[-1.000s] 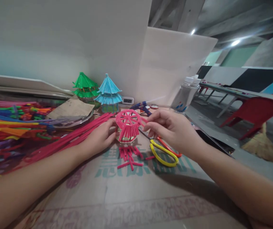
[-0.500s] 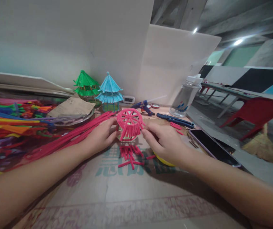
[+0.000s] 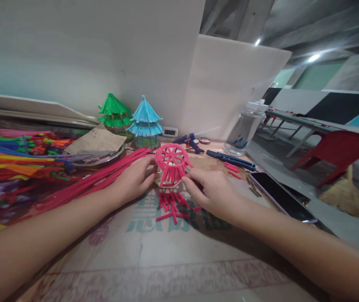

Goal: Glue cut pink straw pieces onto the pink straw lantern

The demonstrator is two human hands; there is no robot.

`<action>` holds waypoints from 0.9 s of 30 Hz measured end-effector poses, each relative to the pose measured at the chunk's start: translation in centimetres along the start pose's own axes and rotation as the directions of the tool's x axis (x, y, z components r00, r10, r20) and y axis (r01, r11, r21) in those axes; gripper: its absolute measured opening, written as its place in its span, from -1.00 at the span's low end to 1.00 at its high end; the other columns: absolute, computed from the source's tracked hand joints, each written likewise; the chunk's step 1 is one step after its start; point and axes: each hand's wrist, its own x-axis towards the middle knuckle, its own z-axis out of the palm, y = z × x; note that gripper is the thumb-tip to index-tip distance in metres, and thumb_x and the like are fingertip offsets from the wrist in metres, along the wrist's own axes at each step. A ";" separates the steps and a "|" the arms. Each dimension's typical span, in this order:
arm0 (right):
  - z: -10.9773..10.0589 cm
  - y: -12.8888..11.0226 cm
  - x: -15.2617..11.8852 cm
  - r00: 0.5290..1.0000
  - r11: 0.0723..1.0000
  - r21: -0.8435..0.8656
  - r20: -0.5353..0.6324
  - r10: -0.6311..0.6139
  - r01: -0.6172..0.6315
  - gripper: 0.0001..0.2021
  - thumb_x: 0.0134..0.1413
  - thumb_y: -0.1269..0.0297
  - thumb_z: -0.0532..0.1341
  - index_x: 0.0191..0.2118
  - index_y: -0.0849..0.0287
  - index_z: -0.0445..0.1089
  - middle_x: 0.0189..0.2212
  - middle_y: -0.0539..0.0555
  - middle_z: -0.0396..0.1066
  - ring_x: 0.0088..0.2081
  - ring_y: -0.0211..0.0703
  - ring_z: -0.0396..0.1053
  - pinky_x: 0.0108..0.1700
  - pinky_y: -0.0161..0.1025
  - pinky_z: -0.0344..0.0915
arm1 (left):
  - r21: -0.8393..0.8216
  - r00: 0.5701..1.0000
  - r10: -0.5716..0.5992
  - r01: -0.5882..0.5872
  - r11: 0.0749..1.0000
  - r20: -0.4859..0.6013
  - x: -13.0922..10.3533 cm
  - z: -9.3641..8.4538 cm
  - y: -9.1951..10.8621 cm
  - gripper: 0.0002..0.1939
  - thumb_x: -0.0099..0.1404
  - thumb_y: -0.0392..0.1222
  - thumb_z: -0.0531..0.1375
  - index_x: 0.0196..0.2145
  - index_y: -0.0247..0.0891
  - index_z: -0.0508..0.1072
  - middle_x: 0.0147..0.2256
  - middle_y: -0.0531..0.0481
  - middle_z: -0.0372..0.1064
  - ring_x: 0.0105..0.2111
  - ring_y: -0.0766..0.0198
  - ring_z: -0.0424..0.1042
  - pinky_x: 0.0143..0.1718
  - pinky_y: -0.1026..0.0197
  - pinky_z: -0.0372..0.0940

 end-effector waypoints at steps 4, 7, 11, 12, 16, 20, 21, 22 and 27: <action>0.0 0.0 0.2 0.997 0.994 0.101 0.060 0.042 -0.048 -0.65 0.37 0.23 0.06 -0.50 0.14 0.17 -0.62 -0.09 0.11 -0.55 -0.31 0.07 -0.41 -0.25 -0.12 | -0.004 1.000 -0.002 0.002 1.000 0.002 0.0 0.0 0.0 -0.68 0.35 -0.21 0.15 0.06 -0.23 0.39 0.04 -0.19 0.51 0.10 -0.02 0.50 0.18 -0.11 0.38; -0.2 0.0 0.3 0.996 0.988 0.141 0.078 0.049 -0.060 -0.65 0.37 0.23 0.07 -0.50 0.14 0.19 -0.62 -0.10 0.12 -0.55 -0.31 0.08 -0.41 -0.26 -0.11 | 0.005 1.000 -0.005 0.005 1.000 0.008 0.0 -0.1 0.0 -0.68 0.35 -0.21 0.16 0.06 -0.22 0.40 0.05 -0.19 0.52 0.10 -0.02 0.50 0.17 -0.10 0.38; -0.2 -0.1 0.4 0.996 0.990 0.134 0.079 0.040 -0.050 -0.65 0.38 0.25 0.10 -0.50 0.14 0.20 -0.62 -0.11 0.11 -0.54 -0.31 0.06 -0.41 -0.26 -0.12 | 0.004 1.000 -0.019 0.019 1.000 0.012 0.0 -0.1 0.1 -0.68 0.37 -0.19 0.16 0.07 -0.23 0.40 0.04 -0.21 0.51 0.10 -0.04 0.50 0.19 -0.13 0.38; -0.2 -0.1 0.4 0.996 0.990 0.129 0.081 0.042 -0.052 -0.65 0.38 0.25 0.11 -0.50 0.14 0.20 -0.62 -0.12 0.10 -0.54 -0.32 0.06 -0.41 -0.26 -0.12 | 0.001 1.000 -0.020 0.020 1.000 0.011 0.0 -0.1 0.1 -0.68 0.37 -0.19 0.16 0.06 -0.22 0.40 0.04 -0.20 0.51 0.10 -0.03 0.50 0.19 -0.12 0.37; -0.4 -0.3 0.6 0.990 0.992 0.098 0.120 0.071 -0.083 -0.63 0.41 0.23 0.16 -0.50 0.16 0.26 -0.63 -0.12 0.15 -0.54 -0.32 0.08 -0.41 -0.26 -0.11 | -0.003 0.999 -0.024 0.024 1.000 0.022 -0.1 -0.1 0.0 -0.69 0.37 -0.17 0.15 0.06 -0.23 0.40 0.04 -0.20 0.51 0.11 -0.04 0.49 0.20 -0.12 0.37; -1.8 -0.2 0.7 0.991 0.998 0.047 0.133 0.031 -0.037 -0.52 0.41 0.04 0.21 -0.55 0.17 0.29 -0.65 -0.09 0.20 -0.56 -0.31 0.09 -0.43 -0.24 -0.11 | -0.005 0.999 -0.030 0.030 1.000 0.029 0.0 -0.1 -0.1 -0.67 0.37 -0.15 0.15 0.07 -0.24 0.40 0.05 -0.22 0.50 0.10 -0.05 0.49 0.19 -0.12 0.37; -2.4 0.0 0.8 0.995 0.999 0.039 0.099 0.008 -0.012 -0.52 0.39 0.01 0.22 -0.54 0.17 0.31 -0.64 -0.09 0.21 -0.56 -0.31 0.11 -0.43 -0.25 -0.08 | -0.003 0.999 -0.027 0.028 1.000 0.028 0.0 -0.1 -0.1 -0.68 0.38 -0.14 0.15 0.06 -0.24 0.41 0.04 -0.22 0.50 0.10 -0.05 0.50 0.18 -0.13 0.38; -2.9 0.1 0.8 0.998 0.999 0.029 0.062 -0.020 0.018 -0.56 0.37 -0.01 0.24 -0.48 0.17 0.37 -0.62 -0.08 0.25 -0.55 -0.29 0.14 -0.43 -0.26 -0.05 | 0.000 0.999 -0.024 0.024 1.000 0.029 0.0 -0.1 0.0 -0.69 0.38 -0.14 0.15 0.05 -0.25 0.41 0.04 -0.23 0.50 0.09 -0.06 0.50 0.18 -0.13 0.38; -4.7 1.1 1.4 0.965 0.957 -0.126 0.054 -0.258 0.263 -0.49 0.21 0.14 0.42 0.21 0.13 0.39 -0.21 0.11 0.50 -0.21 -0.05 0.44 -0.18 -0.17 0.32 | 0.000 1.000 -0.004 0.004 1.000 0.024 0.0 -0.2 0.1 -0.73 0.39 -0.13 0.15 0.00 -0.24 0.42 -0.02 -0.21 0.51 0.09 -0.06 0.50 0.18 -0.13 0.37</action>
